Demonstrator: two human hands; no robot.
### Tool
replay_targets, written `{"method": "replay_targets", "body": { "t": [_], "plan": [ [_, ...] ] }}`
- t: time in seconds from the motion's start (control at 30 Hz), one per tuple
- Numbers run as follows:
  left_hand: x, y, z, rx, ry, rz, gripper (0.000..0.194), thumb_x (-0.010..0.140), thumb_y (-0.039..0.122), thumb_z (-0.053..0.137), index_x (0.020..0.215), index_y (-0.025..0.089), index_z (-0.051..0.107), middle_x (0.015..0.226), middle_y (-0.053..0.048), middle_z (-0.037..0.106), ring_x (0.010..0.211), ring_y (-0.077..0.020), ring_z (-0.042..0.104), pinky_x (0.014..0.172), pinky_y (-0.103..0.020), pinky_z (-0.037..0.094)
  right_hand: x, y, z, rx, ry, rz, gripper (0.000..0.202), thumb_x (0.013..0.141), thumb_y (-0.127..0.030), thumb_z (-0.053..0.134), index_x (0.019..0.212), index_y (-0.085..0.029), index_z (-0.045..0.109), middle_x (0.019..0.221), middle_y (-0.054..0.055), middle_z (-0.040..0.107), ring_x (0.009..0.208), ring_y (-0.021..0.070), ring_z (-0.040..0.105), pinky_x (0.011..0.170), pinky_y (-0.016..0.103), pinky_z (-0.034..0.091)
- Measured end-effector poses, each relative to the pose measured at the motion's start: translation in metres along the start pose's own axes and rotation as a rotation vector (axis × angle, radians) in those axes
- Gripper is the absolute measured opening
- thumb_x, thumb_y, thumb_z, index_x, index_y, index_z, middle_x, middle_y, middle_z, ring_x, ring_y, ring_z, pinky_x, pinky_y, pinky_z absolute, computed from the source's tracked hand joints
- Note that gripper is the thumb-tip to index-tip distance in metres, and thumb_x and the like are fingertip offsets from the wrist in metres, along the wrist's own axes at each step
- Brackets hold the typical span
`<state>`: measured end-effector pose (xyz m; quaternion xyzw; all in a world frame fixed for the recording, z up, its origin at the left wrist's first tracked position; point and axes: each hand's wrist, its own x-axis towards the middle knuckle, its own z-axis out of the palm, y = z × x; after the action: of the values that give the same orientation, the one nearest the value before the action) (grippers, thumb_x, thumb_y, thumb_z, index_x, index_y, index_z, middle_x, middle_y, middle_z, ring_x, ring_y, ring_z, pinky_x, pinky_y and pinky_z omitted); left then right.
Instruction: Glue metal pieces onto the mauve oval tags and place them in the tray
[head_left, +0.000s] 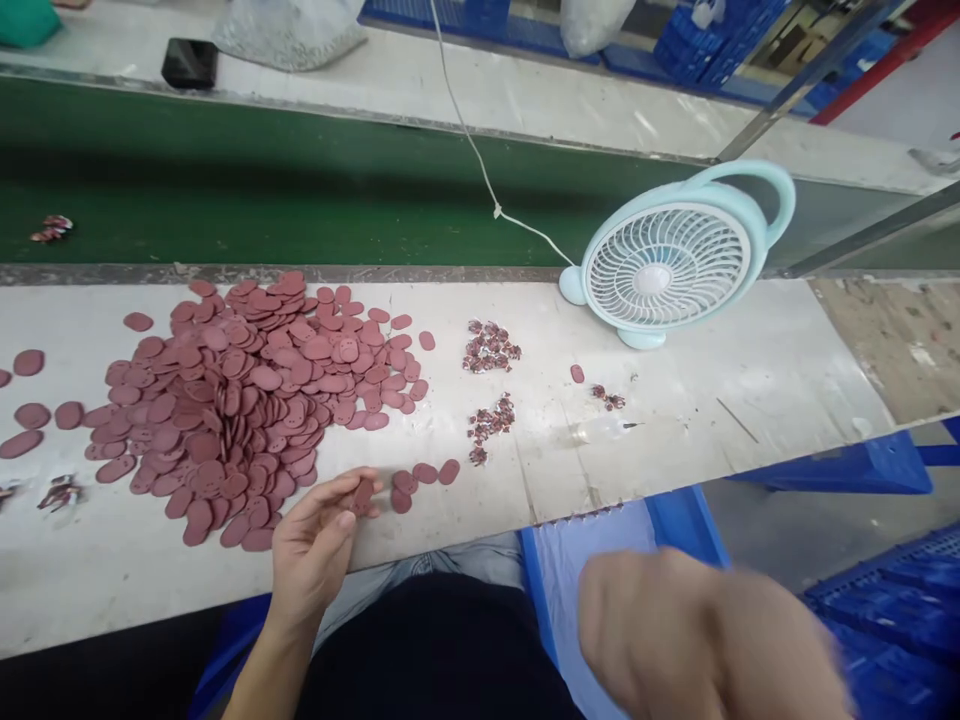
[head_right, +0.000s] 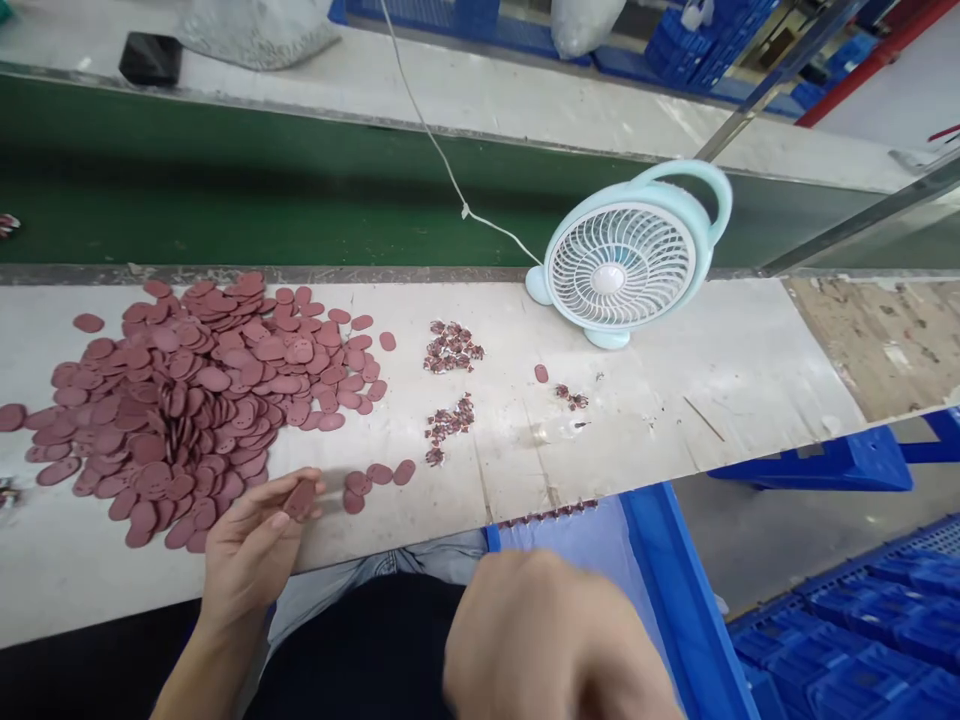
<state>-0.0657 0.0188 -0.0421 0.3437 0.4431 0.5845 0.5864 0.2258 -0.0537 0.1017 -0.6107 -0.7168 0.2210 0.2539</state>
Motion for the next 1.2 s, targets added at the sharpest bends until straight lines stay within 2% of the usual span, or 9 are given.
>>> {"method": "replay_targets", "body": {
  "t": [0.03,0.17,0.23,0.33,0.5,0.63,0.83,0.93,1.2],
  "plan": [
    [-0.002,0.001,0.001,-0.021,0.007,-0.03,0.022,0.081,0.024,0.074,0.103,0.02,0.075,0.108,-0.011,0.077,0.093,-0.0267,0.074,0.066,-0.031,0.06,0.013,0.009,0.01,0.248,0.017,0.068,0.067,0.093,-0.077,0.012,0.071,-0.03,0.054,0.043,-0.013,0.021,0.03,0.0108,0.019,0.023,0.023,0.025],
    [-0.011,0.006,0.007,-0.138,0.06,-0.249,0.019,0.079,0.026,0.076,0.097,0.02,0.077,0.108,-0.012,0.078,0.09,-0.0276,0.075,0.06,-0.029,0.06,0.048,0.054,0.052,1.735,0.147,0.46,0.054,0.096,-0.07,0.03,0.093,-0.024,0.059,0.056,-0.011,0.032,0.037,0.0069,0.016,0.031,0.017,0.026],
    [-0.015,0.007,0.014,-0.171,0.069,-0.341,0.02,0.077,0.027,0.078,0.095,0.019,0.077,0.108,-0.014,0.078,0.088,-0.0288,0.075,0.058,-0.029,0.06,0.05,0.077,0.068,2.123,0.239,0.505,0.047,0.098,-0.064,0.038,0.112,-0.023,0.057,0.066,-0.008,0.045,0.041,0.0061,0.03,0.037,0.015,0.034],
    [-0.017,0.008,0.027,-0.222,0.052,-0.457,0.023,0.075,0.029,0.079,0.096,0.018,0.077,0.109,-0.015,0.077,0.085,-0.0284,0.074,0.054,-0.029,0.059,0.049,0.109,0.081,2.355,0.318,0.424,0.053,0.092,-0.06,0.055,0.131,-0.025,0.047,0.083,-0.004,0.057,0.054,0.0076,0.05,0.043,0.017,0.045],
    [-0.02,0.005,0.048,-0.362,-0.02,-0.592,0.025,0.076,0.028,0.078,0.099,0.018,0.077,0.111,-0.014,0.077,0.085,-0.0239,0.074,0.056,-0.025,0.058,0.068,0.128,0.074,2.369,0.259,0.403,0.03,0.098,-0.041,0.056,0.121,-0.022,0.052,0.07,-0.007,0.052,0.051,0.0075,0.05,0.042,0.015,0.044],
    [-0.024,0.004,0.061,-0.511,-0.077,-0.649,0.022,0.077,0.025,0.079,0.098,0.019,0.077,0.109,-0.012,0.078,0.084,-0.0189,0.074,0.06,-0.021,0.057,0.074,0.099,0.066,2.306,0.193,0.468,0.028,0.099,-0.043,0.049,0.115,-0.02,0.056,0.068,-0.005,0.053,0.044,0.0065,0.044,0.038,0.015,0.039],
    [-0.028,0.009,0.076,-0.537,-0.15,-0.667,0.024,0.08,0.023,0.076,0.103,0.02,0.077,0.108,-0.01,0.079,0.086,-0.0187,0.075,0.064,-0.02,0.057,0.056,0.022,0.078,1.537,0.182,0.501,0.039,0.086,-0.059,0.061,0.102,-0.023,0.062,0.06,-0.004,0.057,0.033,0.0049,0.035,0.031,0.016,0.026],
    [-0.028,0.013,0.078,-0.523,-0.177,-0.67,0.027,0.08,0.025,0.077,0.107,0.019,0.077,0.11,-0.011,0.079,0.089,-0.0191,0.075,0.064,-0.019,0.057,0.048,-0.003,0.091,1.228,0.234,0.42,0.032,0.087,-0.053,0.065,0.104,-0.026,0.06,0.061,-0.003,0.061,0.039,0.0113,0.05,0.036,0.022,0.039],
    [-0.028,0.02,0.074,-0.485,-0.173,-0.632,0.029,0.078,0.029,0.08,0.106,0.02,0.079,0.112,-0.012,0.079,0.086,-0.0195,0.076,0.065,-0.02,0.057,0.044,-0.01,0.109,0.889,0.409,0.212,0.023,0.093,-0.04,0.06,0.113,-0.029,0.058,0.067,-0.001,0.067,0.049,0.021,0.064,0.046,0.036,0.052]
  ]
}}
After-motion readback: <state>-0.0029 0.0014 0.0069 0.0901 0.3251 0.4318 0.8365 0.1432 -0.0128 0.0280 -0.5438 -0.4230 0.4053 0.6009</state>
